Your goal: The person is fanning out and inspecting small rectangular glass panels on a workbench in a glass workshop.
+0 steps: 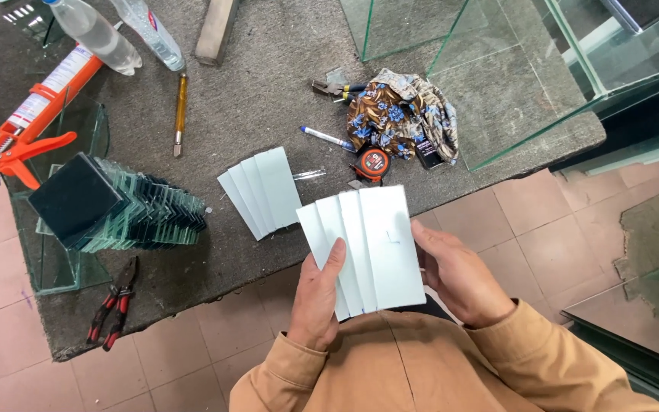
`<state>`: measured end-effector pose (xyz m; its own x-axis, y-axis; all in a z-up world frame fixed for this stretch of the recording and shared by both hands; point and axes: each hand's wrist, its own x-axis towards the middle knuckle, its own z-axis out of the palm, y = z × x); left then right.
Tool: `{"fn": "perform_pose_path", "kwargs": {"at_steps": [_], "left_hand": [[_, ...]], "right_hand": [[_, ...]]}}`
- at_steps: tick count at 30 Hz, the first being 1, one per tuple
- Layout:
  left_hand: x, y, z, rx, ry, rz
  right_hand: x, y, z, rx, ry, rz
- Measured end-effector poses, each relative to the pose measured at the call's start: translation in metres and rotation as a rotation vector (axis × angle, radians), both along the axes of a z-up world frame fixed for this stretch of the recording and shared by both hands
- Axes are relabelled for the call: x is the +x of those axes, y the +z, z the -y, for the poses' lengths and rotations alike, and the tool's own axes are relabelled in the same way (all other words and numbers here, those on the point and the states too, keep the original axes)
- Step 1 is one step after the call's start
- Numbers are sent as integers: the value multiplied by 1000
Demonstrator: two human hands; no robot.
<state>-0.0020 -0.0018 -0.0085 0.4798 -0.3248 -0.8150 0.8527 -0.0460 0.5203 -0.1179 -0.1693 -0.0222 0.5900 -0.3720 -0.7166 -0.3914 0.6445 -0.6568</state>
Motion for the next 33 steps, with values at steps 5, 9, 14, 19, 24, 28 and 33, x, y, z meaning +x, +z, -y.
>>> {"fn": "perform_pose_path", "kwargs": {"at_steps": [5,9,14,19,24,28,33], "left_hand": [[4,-11,-4,67,-22,65],[7,-23,-6,150,-53,23],[7,-11,-1,41,57,42],[4,-14,-1,42,99,47],[5,-13,-5,88,88,92],[5,-9,-9,25,189,95],[9,-20,-27,-69,307,271]], "right_hand": [[-25,5,-5,-40,153,-12],[-35,0,-12,-125,207,-33],[-39,-9,-7,-205,268,50],[-39,-4,-4,-431,483,-63],[-46,-13,-5,-415,481,-15],[-45,-11,-1,-453,511,107],[-28,-57,18,-606,410,-86]]}}
